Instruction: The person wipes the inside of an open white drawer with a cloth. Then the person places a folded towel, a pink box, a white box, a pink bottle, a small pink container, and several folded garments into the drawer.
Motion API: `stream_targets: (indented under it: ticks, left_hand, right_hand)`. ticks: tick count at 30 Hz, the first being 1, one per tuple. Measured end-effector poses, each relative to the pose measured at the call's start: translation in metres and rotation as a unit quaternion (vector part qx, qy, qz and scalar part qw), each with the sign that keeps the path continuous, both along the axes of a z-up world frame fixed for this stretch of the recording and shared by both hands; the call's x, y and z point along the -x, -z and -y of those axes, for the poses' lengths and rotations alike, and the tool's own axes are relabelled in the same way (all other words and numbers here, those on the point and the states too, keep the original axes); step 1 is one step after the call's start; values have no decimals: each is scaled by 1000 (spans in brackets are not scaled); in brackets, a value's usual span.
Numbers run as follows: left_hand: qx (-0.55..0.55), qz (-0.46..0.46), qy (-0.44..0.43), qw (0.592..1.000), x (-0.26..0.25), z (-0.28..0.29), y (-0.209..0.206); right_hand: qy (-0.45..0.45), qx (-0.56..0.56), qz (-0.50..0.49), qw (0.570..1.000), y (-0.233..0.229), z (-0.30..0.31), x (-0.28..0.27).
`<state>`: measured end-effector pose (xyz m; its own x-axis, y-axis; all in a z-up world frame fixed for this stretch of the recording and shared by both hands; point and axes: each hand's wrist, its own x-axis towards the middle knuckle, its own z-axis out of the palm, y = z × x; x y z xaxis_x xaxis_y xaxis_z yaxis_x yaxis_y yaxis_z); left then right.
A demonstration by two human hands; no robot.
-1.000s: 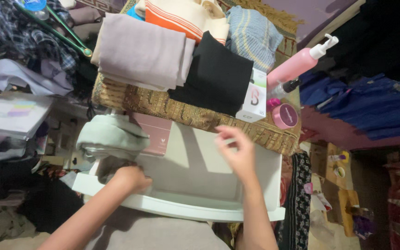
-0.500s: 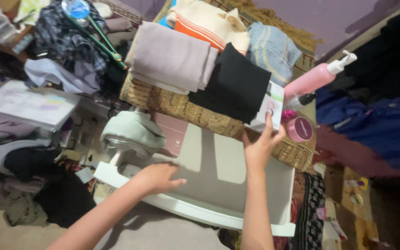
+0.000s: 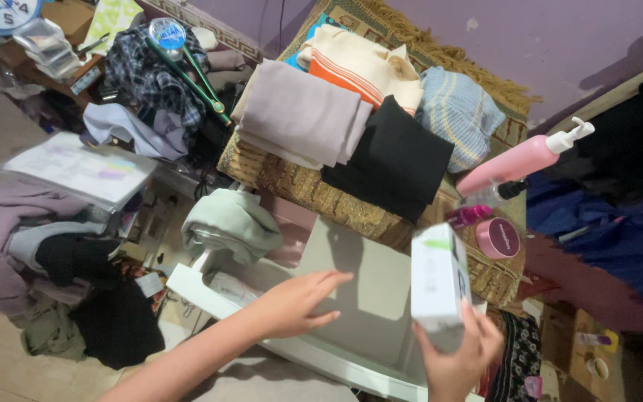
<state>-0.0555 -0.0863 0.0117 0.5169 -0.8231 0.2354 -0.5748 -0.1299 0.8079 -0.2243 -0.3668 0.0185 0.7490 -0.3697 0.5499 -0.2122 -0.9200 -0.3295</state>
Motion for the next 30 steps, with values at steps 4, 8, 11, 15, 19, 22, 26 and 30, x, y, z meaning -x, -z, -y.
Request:
stream_targets:
  ticks: [4, 8, 11, 15, 19, 22, 26, 30]
  left_hand:
    - [-22, -68, -3, 997, -8, 6, -21]
    - [-20, -74, -10, 997, -14, 9, -25]
    - [-19, -98, -2, 995, -15, 2, -17]
    - [-50, -94, -50, 993, -15, -13, -2]
    - [-84, -40, -95, 991, -11, -21, 9]
    - [-88, -16, -124, 988, -8, -28, 16]
    - [-100, -18, -164, 981, -5, -42, 25]
    - [-208, -65, -162, 963, 1, -58, 38]
  right_hand:
    - [-53, -39, -35, 997, 4, 0, 28]
    - [-195, -283, -38, 938, 21, -4, 23]
    - [-272, -366, -74, 887, 21, -14, 14]
    - [-274, -272, -126, 914, 2, -31, -15]
    - [-258, -170, -147, 940, -23, -56, -38]
    - [-235, -194, -260, 916, -32, -74, -56]
    - [-294, -151, -321, 887, -30, -87, -77]
    - [-330, -159, -330, 870, -17, -83, -97]
